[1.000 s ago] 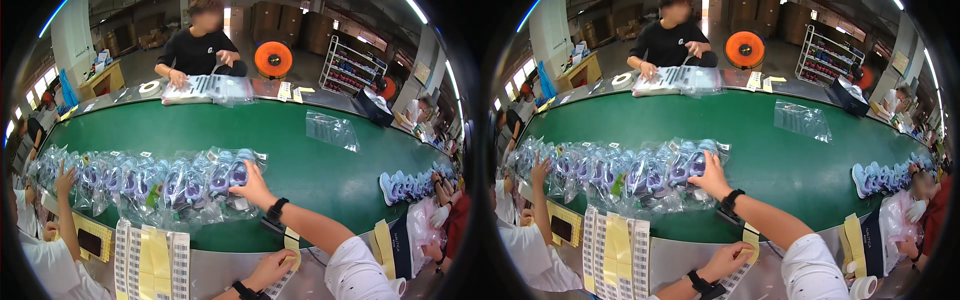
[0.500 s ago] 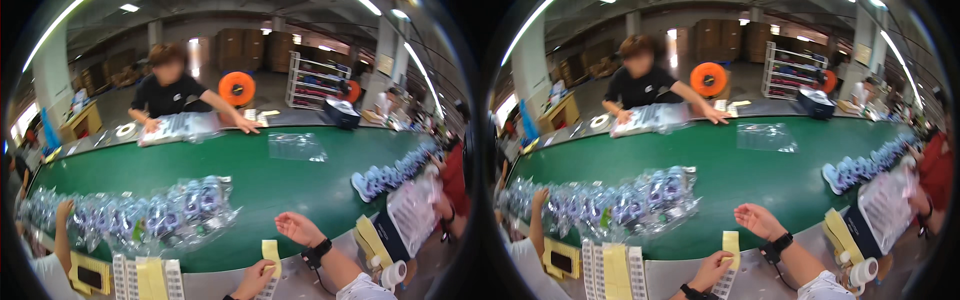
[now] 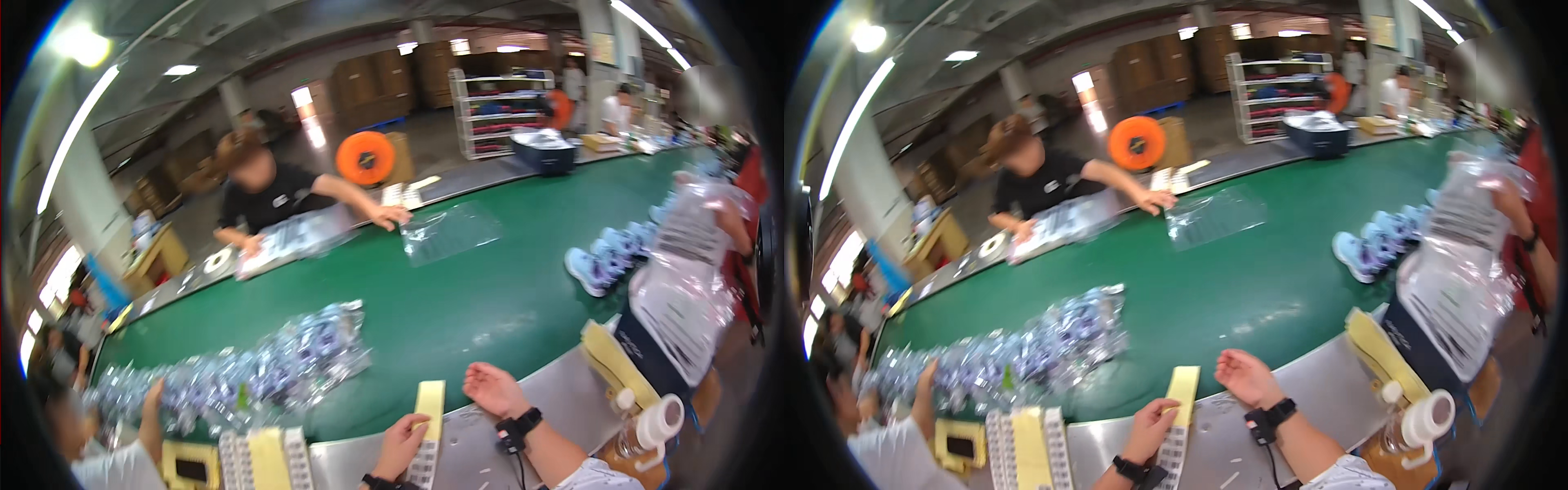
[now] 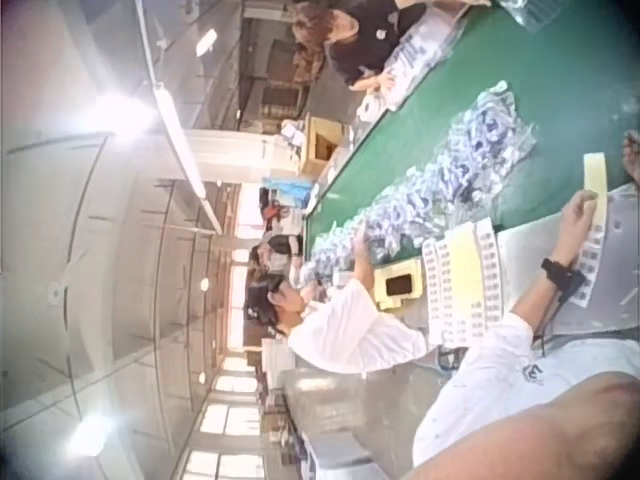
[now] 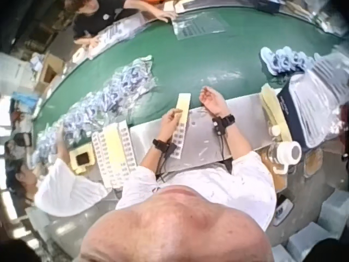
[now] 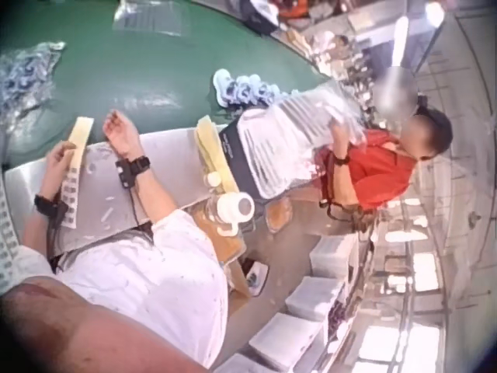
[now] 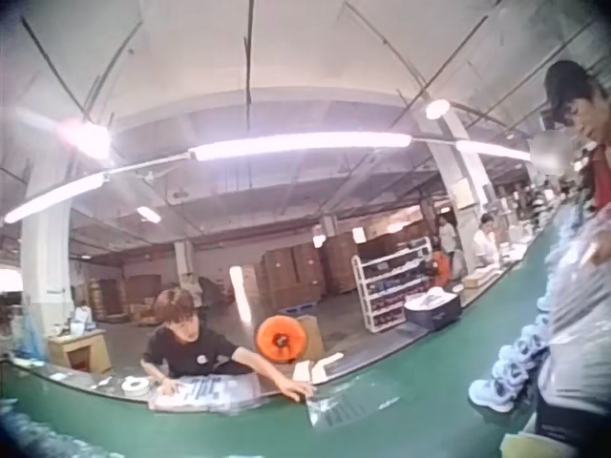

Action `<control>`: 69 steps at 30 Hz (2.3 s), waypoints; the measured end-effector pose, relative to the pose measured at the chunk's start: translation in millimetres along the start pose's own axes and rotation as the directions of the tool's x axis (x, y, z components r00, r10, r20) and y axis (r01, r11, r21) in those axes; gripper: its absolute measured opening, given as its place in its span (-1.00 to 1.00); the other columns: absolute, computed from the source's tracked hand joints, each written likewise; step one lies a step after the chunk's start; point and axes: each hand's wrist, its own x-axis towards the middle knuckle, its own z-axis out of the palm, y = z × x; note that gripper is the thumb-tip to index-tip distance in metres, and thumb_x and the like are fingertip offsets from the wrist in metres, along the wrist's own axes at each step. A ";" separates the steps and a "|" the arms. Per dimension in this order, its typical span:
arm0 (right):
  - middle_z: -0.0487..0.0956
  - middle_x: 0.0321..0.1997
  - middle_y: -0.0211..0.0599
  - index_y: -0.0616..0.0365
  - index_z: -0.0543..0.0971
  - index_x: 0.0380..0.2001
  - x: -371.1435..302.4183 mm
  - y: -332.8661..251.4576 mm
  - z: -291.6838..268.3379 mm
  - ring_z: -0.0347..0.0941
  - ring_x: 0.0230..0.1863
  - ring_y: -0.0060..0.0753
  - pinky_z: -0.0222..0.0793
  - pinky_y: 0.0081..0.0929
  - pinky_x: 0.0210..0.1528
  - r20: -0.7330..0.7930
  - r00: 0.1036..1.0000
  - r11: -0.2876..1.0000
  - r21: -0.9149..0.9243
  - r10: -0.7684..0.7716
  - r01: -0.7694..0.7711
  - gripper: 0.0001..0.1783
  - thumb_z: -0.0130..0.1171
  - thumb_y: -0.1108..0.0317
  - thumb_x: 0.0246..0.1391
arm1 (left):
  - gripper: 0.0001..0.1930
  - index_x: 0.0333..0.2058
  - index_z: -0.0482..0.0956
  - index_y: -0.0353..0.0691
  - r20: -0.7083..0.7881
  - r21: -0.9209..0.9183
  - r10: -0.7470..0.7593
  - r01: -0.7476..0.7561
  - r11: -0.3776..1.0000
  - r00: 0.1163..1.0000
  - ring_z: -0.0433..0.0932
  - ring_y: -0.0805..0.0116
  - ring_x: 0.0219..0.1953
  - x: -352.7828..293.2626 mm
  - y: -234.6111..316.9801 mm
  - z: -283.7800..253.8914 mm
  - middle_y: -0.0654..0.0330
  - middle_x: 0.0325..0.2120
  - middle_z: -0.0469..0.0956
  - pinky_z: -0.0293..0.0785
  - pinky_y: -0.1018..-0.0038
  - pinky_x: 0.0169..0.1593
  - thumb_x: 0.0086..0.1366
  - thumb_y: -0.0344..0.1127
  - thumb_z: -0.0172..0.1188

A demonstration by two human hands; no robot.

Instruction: The person applies barcode labels to plastic-wrapped pairs of shoes on a green conveyor belt. They use a handheld scanner to scan each label before placing it on the packaging. The person handles the shoes and labels one at a time, moving them along the belt as they work.

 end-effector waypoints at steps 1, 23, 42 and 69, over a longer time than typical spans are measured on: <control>0.57 -0.31 -0.19 0.25 0.54 -0.30 -2.6 -5.0 0.0 0.50 -0.27 -0.30 0.47 -0.33 -0.15 -0.013 1.000 1.000 0.009 0.007 -0.007 -0.87 0.06 0.42 0.21 | -0.84 -0.14 0.56 -0.24 -0.004 -0.028 -0.003 0.003 1.000 1.000 0.20 0.73 -0.57 0.6 0.7 7.0 0.49 -0.57 0.35 0.09 0.70 -0.53 0.34 -0.39 0.12; 0.52 -0.30 -0.31 0.21 0.49 -0.24 1.8 -13.2 2.8 0.45 -0.29 -0.45 0.46 -0.48 -0.17 0.081 0.993 0.952 -0.300 0.080 -0.052 -0.86 0.03 0.36 0.26 | -0.59 -0.07 0.43 -0.35 0.043 0.774 0.429 -0.302 0.557 0.902 0.19 -0.21 0.22 -27.4 19.0 19.0 -0.27 0.23 0.12 0.20 0.16 0.25 0.09 -0.39 0.28; 0.51 -0.11 -0.24 0.27 0.47 -0.09 -4.1 -12.6 9.6 0.45 -0.12 -0.42 0.44 -0.47 0.00 0.131 0.991 0.715 -0.690 -0.024 0.108 -0.78 -0.01 0.38 0.28 | -0.69 -0.13 0.47 -0.35 -0.486 0.834 0.407 0.271 0.481 0.774 0.45 -0.04 -0.01 -267.4 56.9 -141.2 -0.06 -0.06 0.46 0.42 0.26 0.06 0.17 -0.36 0.21; 0.57 -0.37 -0.25 0.23 0.50 -0.31 -23.4 34.3 40.2 0.53 -0.39 -0.45 0.55 -0.48 -0.29 0.041 0.948 0.453 -0.871 -0.317 0.189 -0.92 0.06 0.46 0.22 | -0.71 0.04 0.31 -0.37 -0.819 -0.521 -0.287 -0.433 0.736 0.497 0.61 0.19 -0.13 -322.0 -18.7 -126.5 0.03 -0.07 0.53 0.62 0.20 -0.11 0.43 -0.35 -0.09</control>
